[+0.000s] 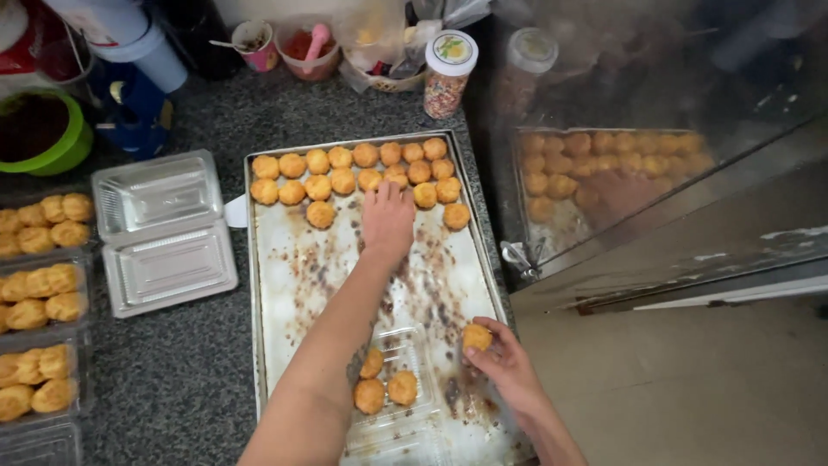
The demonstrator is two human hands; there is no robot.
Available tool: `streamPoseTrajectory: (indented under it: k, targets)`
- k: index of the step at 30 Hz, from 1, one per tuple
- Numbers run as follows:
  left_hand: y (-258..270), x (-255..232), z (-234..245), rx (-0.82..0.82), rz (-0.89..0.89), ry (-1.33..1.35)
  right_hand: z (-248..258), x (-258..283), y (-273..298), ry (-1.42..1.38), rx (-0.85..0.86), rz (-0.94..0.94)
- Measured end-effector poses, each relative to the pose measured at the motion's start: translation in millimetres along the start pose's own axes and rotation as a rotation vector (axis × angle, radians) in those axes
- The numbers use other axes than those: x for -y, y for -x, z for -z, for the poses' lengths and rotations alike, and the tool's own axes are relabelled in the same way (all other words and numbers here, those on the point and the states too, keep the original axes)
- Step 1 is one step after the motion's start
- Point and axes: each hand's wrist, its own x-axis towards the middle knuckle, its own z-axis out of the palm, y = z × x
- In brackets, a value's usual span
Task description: Packing small round pastries from a metal tray into clear plastic containers at a bakery counter.
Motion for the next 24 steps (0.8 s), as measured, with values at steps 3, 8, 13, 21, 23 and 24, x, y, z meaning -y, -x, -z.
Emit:
streamPoseTrajectory:
  k: [3,8,13,21,23,24]
  targets:
    - [14.8,-3.5,-0.9,-0.116,-0.090,-0.020,-4.6,15.2,5.9,-0.009,0.028,-0.023]
    - [80.6,-11.2,66.4,-0.088,-0.041,0.130,-17.5,34.3,10.5,0.014,0.057,-0.043]
    - [178.7,-4.4,129.2,-0.027,0.381,1.253,-28.1,28.4,-2.0,-0.005,0.181,0.039]
    - [277.4,-12.9,136.6,0.037,0.519,1.501,-78.3,22.5,14.2,-0.011,0.404,0.061]
    - [289.3,-14.5,142.0,0.084,0.577,1.539,-84.7,26.5,24.5,0.068,0.405,0.009]
    - [295.8,-13.8,140.2,0.017,0.527,1.551,-85.7,24.0,25.5,0.050,0.421,0.010]
